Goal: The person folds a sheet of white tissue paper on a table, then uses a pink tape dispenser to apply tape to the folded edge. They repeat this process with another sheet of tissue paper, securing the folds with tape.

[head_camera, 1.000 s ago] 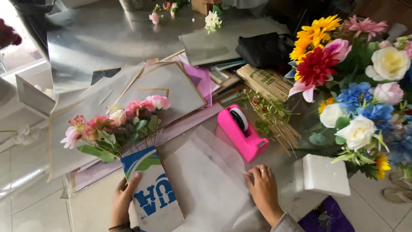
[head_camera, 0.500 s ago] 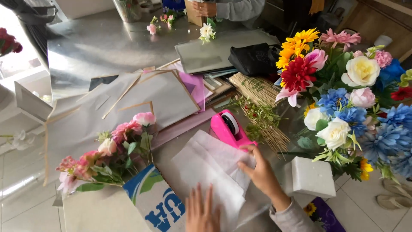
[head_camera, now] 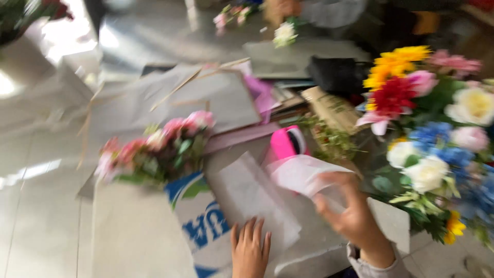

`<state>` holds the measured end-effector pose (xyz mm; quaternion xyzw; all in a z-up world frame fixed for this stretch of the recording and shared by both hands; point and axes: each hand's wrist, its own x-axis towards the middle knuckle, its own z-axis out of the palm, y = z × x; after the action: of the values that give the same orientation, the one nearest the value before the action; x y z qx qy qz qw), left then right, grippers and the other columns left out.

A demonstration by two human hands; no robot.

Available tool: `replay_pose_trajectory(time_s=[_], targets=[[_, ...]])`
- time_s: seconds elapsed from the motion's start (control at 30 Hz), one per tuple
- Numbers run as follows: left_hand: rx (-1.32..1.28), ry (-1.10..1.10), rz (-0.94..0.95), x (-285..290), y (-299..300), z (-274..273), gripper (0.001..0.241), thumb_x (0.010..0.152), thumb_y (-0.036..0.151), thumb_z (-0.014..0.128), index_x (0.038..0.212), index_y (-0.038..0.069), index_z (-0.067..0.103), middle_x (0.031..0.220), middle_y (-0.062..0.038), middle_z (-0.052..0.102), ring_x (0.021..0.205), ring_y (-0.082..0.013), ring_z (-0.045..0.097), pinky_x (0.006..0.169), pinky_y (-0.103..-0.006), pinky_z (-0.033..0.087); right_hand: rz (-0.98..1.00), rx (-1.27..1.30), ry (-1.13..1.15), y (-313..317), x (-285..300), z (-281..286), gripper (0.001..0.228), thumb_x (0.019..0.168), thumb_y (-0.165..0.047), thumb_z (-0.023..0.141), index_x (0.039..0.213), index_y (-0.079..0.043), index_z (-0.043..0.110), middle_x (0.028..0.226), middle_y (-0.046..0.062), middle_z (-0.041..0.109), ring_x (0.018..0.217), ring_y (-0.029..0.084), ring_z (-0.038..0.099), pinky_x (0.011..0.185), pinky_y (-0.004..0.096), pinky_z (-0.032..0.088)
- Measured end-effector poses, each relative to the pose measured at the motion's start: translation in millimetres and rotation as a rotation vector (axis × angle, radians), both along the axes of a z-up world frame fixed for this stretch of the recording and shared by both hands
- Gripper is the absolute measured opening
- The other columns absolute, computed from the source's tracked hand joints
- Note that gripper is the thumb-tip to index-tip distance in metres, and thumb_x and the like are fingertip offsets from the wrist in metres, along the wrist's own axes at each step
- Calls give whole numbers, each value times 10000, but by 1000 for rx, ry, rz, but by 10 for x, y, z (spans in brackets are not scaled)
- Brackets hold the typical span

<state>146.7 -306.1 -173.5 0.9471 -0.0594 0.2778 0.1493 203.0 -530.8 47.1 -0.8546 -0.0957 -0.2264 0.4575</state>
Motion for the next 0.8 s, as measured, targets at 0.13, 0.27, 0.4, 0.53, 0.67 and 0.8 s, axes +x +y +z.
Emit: replay_pose_trajectory(time_s=[0.13, 0.27, 0.4, 0.53, 0.67, 0.8], targets=[[-674, 131, -187, -235, 190, 681, 393, 1055, 176, 511, 1430, 64, 553, 1317, -119, 685, 1121, -260, 700, 1038, -424, 476, 667, -235, 320, 548, -109, -379, 445, 913, -86, 692, 1344, -144, 599, 1223, 44, 733, 1125, 185, 734, 996, 295, 501], [-1022, 75, -95, -520, 332, 924, 462, 1078, 133, 434, 1527, 23, 433, 1406, -171, 598, 1205, -287, 646, 1072, -391, 486, 789, -273, 693, 736, -344, -771, 638, 857, -44, 676, 1448, -200, 490, 1375, -32, 706, 1320, 74, 700, 576, 235, 554], [-756, 73, -167, -708, 428, 974, 549, 949, 21, 457, 1498, 24, 486, 1523, -205, 524, 1423, -392, 509, 1193, -506, 402, 764, -336, 781, 657, -472, -1041, 664, 866, -114, 703, 1462, -260, 450, 1127, -55, 834, 718, 69, 714, 504, 236, 488], [-573, 33, -166, -867, 401, 795, 560, 896, 27, 521, 1448, 115, 558, 1517, -156, 543, 1431, -334, 519, 1116, -462, 359, 639, -376, 819, 583, -396, -1132, 610, 952, -176, 646, 1510, -264, 415, 1090, 81, 697, 1034, 223, 731, 977, 254, 467], [-439, -161, 140, -1145, 548, 636, 329, 1035, 116, 526, 1330, 178, 658, 1458, -140, 541, 1393, -294, 500, 1171, -444, 395, 625, -468, 719, 509, -382, -1182, 498, 963, -147, 595, 1436, -297, 548, 1191, 71, 766, 1234, 175, 722, 983, 292, 478], [-449, -318, 640, -1411, 1183, 92, 484, 821, 208, 645, 1288, 99, 584, 1489, -133, 309, 1416, -319, 329, 1163, -497, 346, 604, -456, 695, 540, -508, -1097, 461, 983, -163, 607, 1423, -298, 579, 1179, 71, 781, 1157, 188, 755, 963, 290, 497]])
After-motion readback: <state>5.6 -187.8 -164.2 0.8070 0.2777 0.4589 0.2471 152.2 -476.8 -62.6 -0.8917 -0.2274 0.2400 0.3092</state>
